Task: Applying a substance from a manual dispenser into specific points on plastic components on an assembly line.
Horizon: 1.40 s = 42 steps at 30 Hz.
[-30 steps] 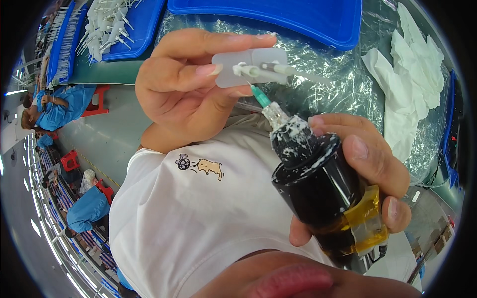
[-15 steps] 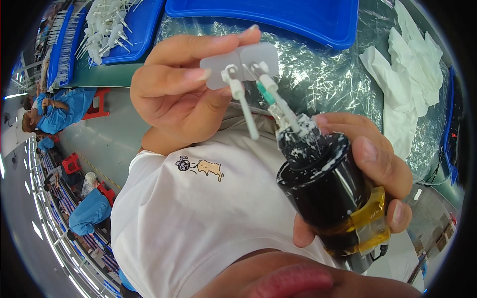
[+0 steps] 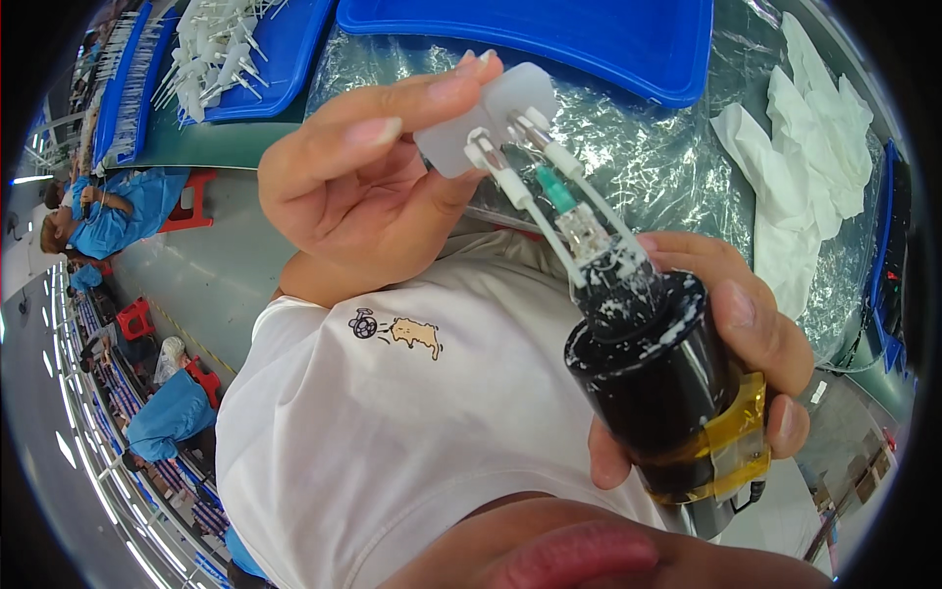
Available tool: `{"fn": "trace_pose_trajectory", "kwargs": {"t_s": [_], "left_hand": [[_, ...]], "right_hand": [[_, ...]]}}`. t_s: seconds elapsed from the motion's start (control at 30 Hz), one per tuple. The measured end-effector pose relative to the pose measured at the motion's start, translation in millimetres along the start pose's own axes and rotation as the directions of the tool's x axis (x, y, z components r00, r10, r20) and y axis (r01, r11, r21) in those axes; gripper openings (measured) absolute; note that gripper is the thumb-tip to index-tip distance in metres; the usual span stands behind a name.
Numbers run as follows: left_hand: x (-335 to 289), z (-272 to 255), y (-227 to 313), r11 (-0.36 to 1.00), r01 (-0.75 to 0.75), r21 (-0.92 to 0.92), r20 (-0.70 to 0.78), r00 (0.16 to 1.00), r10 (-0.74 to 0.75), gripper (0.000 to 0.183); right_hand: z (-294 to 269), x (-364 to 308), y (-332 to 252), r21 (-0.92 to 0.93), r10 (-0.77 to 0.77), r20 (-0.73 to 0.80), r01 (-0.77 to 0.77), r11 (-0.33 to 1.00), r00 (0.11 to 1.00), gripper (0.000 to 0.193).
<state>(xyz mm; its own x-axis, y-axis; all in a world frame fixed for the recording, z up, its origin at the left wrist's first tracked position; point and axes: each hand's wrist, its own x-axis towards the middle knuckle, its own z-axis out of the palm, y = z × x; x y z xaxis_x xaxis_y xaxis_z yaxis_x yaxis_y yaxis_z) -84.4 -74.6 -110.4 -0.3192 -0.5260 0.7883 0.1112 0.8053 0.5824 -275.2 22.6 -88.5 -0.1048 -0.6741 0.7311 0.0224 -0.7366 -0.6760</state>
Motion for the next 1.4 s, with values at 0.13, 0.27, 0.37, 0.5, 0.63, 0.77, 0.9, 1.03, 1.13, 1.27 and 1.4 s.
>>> {"fn": "trace_pose_trajectory", "kwargs": {"t_s": [0.13, 0.27, 0.37, 0.5, 0.63, 0.77, 0.9, 1.03, 1.13, 1.27, 1.4], "left_hand": [[4, -2, -4, 0.994, -0.11, -0.019, 0.023, 0.994, 0.11, 0.049], [3, -1, -6, 0.987, -0.156, 0.03, 0.01, 0.988, 0.156, 0.044], [4, 0, -8, 0.982, -0.184, 0.045, 0.012, 0.983, 0.183, 0.045], [2, 4, -7, 0.974, -0.209, 0.085, -0.012, 0.978, 0.21, 0.045], [0, 1, -7, 0.968, -0.233, 0.09, 0.052, 0.972, 0.23, 0.049], [0, 4, -6, 0.964, -0.239, 0.121, 0.045, 0.971, 0.235, 0.051], [-3, 13, -6, 0.976, -0.216, 0.02, -0.107, 0.97, 0.217, 0.054], [-3, 7, -4, 0.972, -0.211, 0.103, -0.035, 0.976, 0.216, 0.052], [2, 0, 1, 0.965, -0.199, 0.172, 0.076, 0.979, 0.189, 0.047], [0, 1, 8, 0.974, -0.128, 0.187, 0.069, 0.991, 0.117, 0.04], [1, 1, 7, 0.976, -0.115, 0.187, 0.057, 0.993, 0.106, 0.039]], "right_hand": [[2, 1, -3, 0.002, 0.025, 0.019, -0.025, 1.0, 1.0, 0.081], [2, 0, -3, 0.008, 0.031, 0.022, -0.032, 0.999, 0.999, 0.082], [2, 0, -2, 0.009, 0.029, 0.015, -0.029, 1.0, 0.999, 0.082], [4, -1, 0, 0.009, 0.026, 0.006, -0.026, 1.0, 1.0, 0.082], [5, -2, 1, 0.018, 0.03, 0.004, -0.03, 0.999, 1.0, 0.082], [4, -2, 0, 0.023, 0.036, 0.003, -0.036, 0.999, 0.999, 0.082], [5, -3, 0, 0.028, 0.04, 0.002, -0.04, 0.999, 0.999, 0.083], [5, -3, -1, 0.031, 0.044, 0.001, -0.044, 0.999, 0.999, 0.083], [3, -3, 0, 0.032, 0.047, 0.0, -0.047, 0.998, 0.999, 0.083], [3, -2, -1, 0.036, 0.052, 0.004, -0.052, 0.998, 0.999, 0.084], [3, -2, -1, 0.04, 0.056, 0.007, -0.056, 0.998, 0.998, 0.084]]}}
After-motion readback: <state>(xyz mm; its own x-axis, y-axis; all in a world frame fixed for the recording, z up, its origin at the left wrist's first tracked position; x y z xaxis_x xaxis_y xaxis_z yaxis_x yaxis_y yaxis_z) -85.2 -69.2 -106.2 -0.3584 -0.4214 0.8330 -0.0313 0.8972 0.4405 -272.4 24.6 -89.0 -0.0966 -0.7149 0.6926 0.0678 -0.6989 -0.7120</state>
